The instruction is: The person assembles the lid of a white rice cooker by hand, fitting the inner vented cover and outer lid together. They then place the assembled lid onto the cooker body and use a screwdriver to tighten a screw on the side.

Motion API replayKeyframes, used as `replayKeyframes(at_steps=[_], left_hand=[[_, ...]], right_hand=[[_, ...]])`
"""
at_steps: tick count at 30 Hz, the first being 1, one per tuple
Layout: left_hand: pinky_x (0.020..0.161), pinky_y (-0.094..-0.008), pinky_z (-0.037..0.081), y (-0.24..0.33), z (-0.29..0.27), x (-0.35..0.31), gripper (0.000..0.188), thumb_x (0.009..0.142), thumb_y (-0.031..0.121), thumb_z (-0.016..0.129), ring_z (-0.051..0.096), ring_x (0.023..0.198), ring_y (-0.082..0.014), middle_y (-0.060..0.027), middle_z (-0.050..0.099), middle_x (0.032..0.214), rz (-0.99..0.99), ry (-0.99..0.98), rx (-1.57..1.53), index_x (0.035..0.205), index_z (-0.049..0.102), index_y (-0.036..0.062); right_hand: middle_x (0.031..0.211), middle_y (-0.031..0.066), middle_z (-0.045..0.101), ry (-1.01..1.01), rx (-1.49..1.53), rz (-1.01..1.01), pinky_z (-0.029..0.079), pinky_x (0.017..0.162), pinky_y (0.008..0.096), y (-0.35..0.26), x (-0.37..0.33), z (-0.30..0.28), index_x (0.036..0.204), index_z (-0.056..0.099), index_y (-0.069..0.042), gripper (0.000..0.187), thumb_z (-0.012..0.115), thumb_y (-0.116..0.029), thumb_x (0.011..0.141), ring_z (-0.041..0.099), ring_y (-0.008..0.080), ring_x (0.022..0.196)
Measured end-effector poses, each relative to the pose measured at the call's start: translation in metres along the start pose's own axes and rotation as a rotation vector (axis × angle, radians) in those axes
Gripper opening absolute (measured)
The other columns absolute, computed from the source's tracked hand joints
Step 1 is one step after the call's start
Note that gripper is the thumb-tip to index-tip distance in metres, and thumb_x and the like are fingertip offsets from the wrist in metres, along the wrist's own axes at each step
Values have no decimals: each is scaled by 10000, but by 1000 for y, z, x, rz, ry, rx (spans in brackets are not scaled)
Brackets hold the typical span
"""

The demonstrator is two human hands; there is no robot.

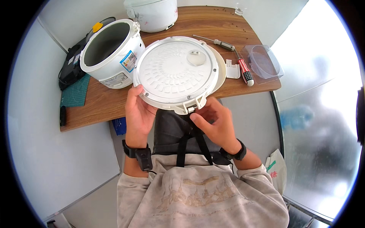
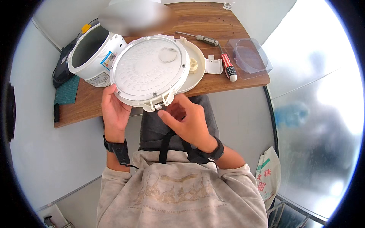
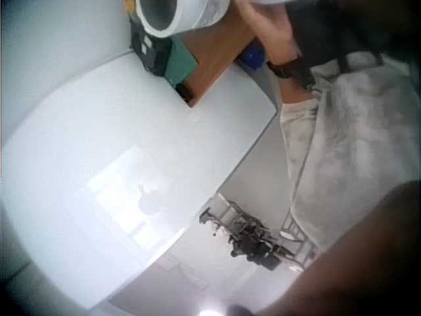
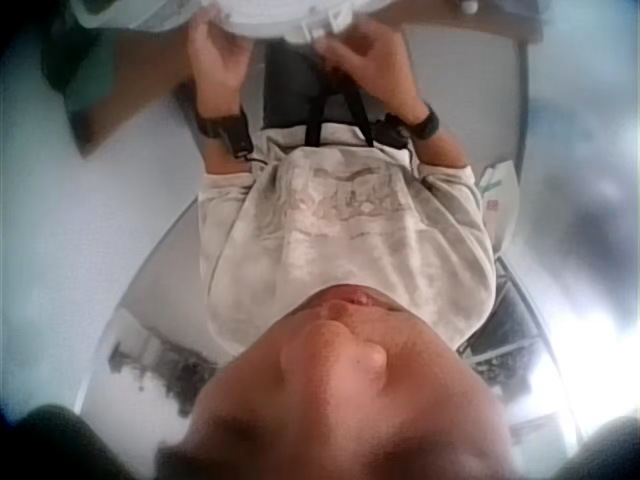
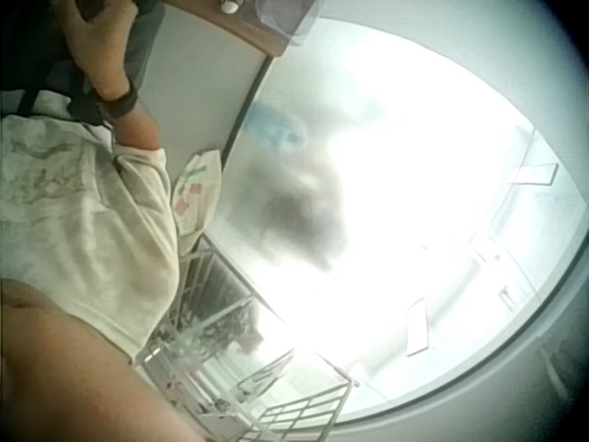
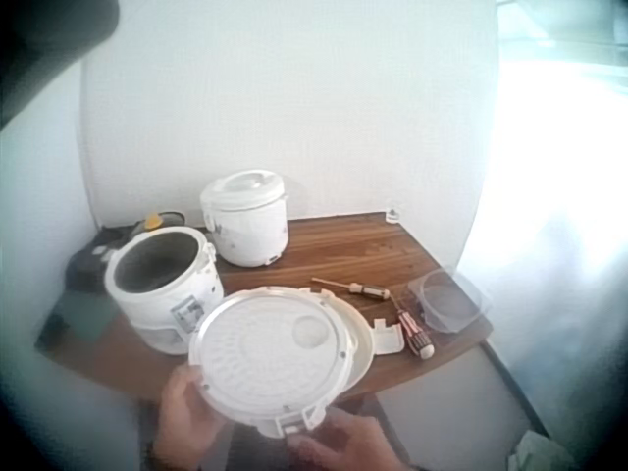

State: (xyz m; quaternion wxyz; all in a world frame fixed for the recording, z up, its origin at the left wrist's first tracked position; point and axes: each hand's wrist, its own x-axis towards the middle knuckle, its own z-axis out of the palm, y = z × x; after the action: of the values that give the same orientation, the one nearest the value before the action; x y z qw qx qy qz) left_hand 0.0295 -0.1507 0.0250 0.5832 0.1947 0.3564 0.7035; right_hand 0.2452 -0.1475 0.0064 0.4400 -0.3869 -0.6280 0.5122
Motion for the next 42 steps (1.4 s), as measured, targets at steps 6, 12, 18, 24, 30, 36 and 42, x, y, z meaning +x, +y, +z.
replayKeyframes(at_steps=[6, 12, 18, 24, 30, 36, 42], left_hand=[[1000, -382, 520, 0, 8, -9, 587, 938, 267, 534, 551, 1255, -232, -131, 489, 1424, 80, -7, 33, 1449, 359, 38], [1003, -394, 524, -3, 14, -14, 547, 949, 262, 530, 565, 1243, -245, -147, 526, 1392, 147, 15, 39, 1402, 401, -16], [993, -402, 530, -4, 14, -15, 536, 950, 260, 533, 569, 1235, -243, -134, 529, 1389, 173, -3, 41, 1398, 408, -7], [993, -402, 529, -5, 15, -15, 530, 948, 251, 541, 568, 1234, -240, -128, 528, 1389, 165, -25, 57, 1399, 412, 4], [996, -404, 526, -6, 17, -16, 532, 950, 252, 537, 566, 1234, -241, -128, 526, 1391, 179, -33, 74, 1401, 407, 2], [1002, -406, 523, -5, 15, -16, 533, 953, 259, 531, 563, 1240, -242, -133, 521, 1396, 178, -50, 92, 1401, 406, -2], [1011, -405, 518, -6, 12, -14, 541, 958, 257, 521, 556, 1253, -245, -137, 515, 1405, 179, -34, 75, 1412, 397, -9]], right_hand=[[702, 13, 529, 305, -471, -442, 449, 513, 219, -8, -3, 6, 955, 560, -68, 445, 874, -204, 671, 506, 105, 563], [719, 24, 546, 375, -512, -445, 457, 498, 238, -11, 10, 14, 959, 560, -50, 433, 849, -191, 668, 554, 121, 567], [740, 38, 574, 342, -516, -392, 465, 478, 259, -15, 11, 12, 949, 555, -43, 400, 822, -155, 674, 576, 135, 527], [752, 47, 588, 354, -566, -331, 474, 483, 276, -20, 10, 10, 906, 525, -55, 385, 806, -160, 665, 599, 157, 546], [753, 41, 589, 326, -601, -300, 481, 488, 295, -29, 11, 8, 896, 509, -57, 373, 782, -162, 664, 627, 175, 573], [757, 40, 591, 325, -627, -302, 489, 492, 293, -34, 11, 8, 896, 514, -51, 356, 774, -149, 674, 639, 175, 590], [759, 28, 602, 315, -609, -304, 495, 490, 293, -33, 10, 9, 896, 523, -53, 358, 784, -163, 677, 650, 175, 590]])
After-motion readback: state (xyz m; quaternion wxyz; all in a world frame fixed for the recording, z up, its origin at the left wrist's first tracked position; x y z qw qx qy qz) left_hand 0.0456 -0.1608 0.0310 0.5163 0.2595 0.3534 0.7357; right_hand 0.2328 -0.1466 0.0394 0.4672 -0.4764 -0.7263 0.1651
